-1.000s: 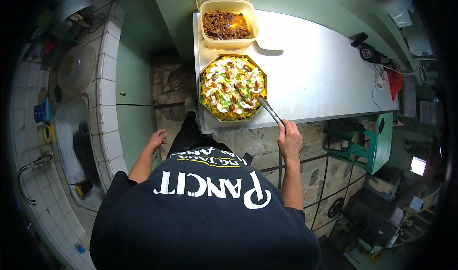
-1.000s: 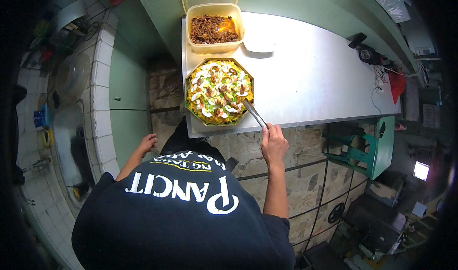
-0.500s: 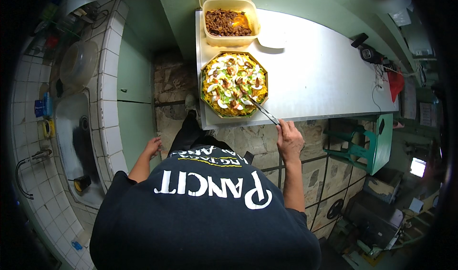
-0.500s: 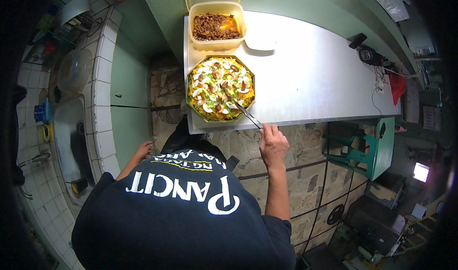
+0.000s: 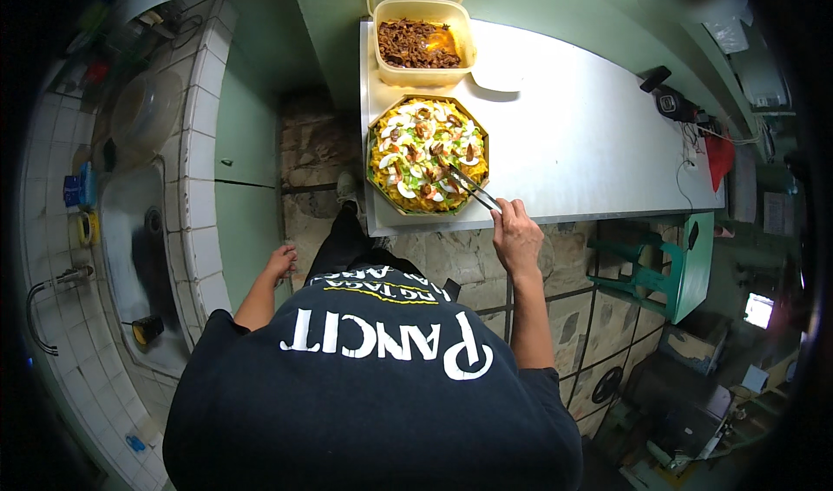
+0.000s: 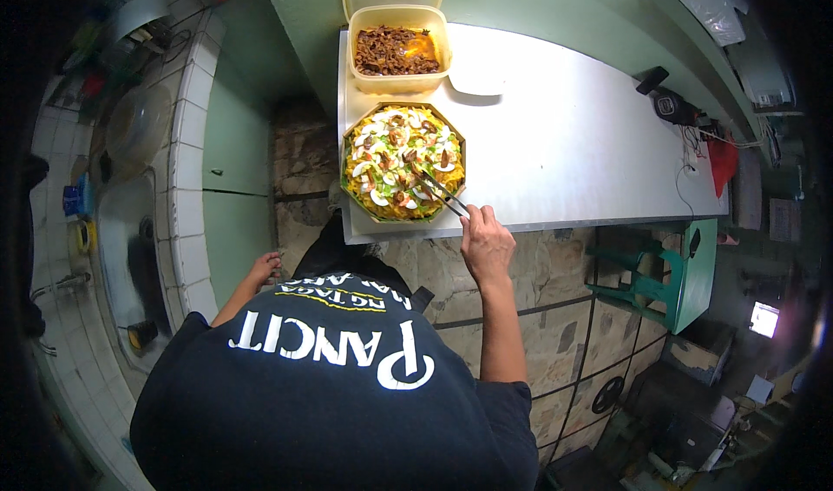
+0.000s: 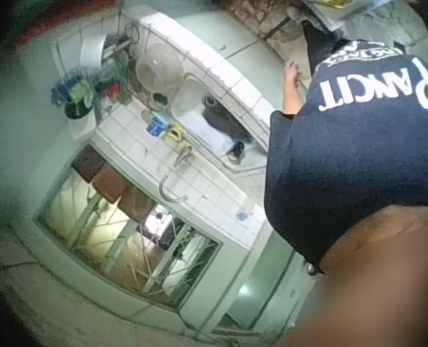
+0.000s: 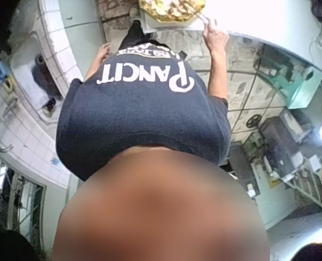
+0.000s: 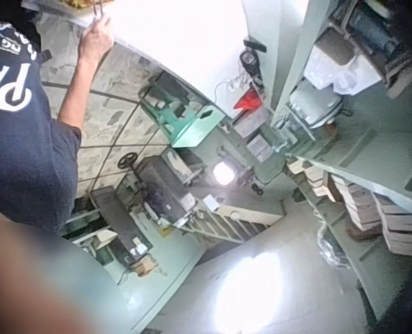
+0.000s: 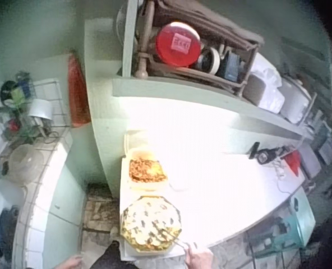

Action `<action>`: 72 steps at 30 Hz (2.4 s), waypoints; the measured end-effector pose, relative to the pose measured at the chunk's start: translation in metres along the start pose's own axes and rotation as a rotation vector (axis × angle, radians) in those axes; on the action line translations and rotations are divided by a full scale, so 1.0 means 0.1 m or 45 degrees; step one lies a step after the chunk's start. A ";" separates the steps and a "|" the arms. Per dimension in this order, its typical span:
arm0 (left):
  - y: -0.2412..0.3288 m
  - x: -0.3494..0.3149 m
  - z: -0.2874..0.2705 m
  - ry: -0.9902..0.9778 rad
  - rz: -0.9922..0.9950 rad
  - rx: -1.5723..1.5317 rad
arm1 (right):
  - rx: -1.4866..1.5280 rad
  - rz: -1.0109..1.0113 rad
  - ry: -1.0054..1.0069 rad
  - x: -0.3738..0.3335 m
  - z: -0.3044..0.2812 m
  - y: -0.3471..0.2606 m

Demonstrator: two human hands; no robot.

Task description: The person uses tongs to transfer cooked ground meat from a plastic container onto a large round dish that already contains tortilla chips, sliced onions, and a green sauce. The person repeatedly scoops meat and places it across the dish, then closes the container lid.

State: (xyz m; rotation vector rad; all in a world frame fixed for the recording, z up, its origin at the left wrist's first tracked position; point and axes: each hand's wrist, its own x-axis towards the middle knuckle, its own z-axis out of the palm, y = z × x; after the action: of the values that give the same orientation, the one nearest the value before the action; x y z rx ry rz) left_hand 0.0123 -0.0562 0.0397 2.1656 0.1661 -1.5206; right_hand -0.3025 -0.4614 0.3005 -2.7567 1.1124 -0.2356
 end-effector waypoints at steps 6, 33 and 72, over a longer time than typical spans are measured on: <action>-0.08 -0.06 -0.01 -0.003 0.023 -0.067 | 0.079 -0.021 0.054 0.04 -0.17 0.01; -0.19 -0.02 -0.36 0.096 -0.129 -0.312 | -0.297 -0.230 -0.082 3.43 0.60 -0.75; -0.03 -0.04 -0.29 0.096 -0.093 -0.292 | -0.126 0.077 0.136 3.49 0.36 -0.53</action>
State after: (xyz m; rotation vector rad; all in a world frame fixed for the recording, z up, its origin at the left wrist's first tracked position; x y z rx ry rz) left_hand 0.0345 -0.0394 0.0495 2.0537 0.4280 -1.3851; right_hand -0.0113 -0.6637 0.3058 -2.8205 1.2649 -0.3317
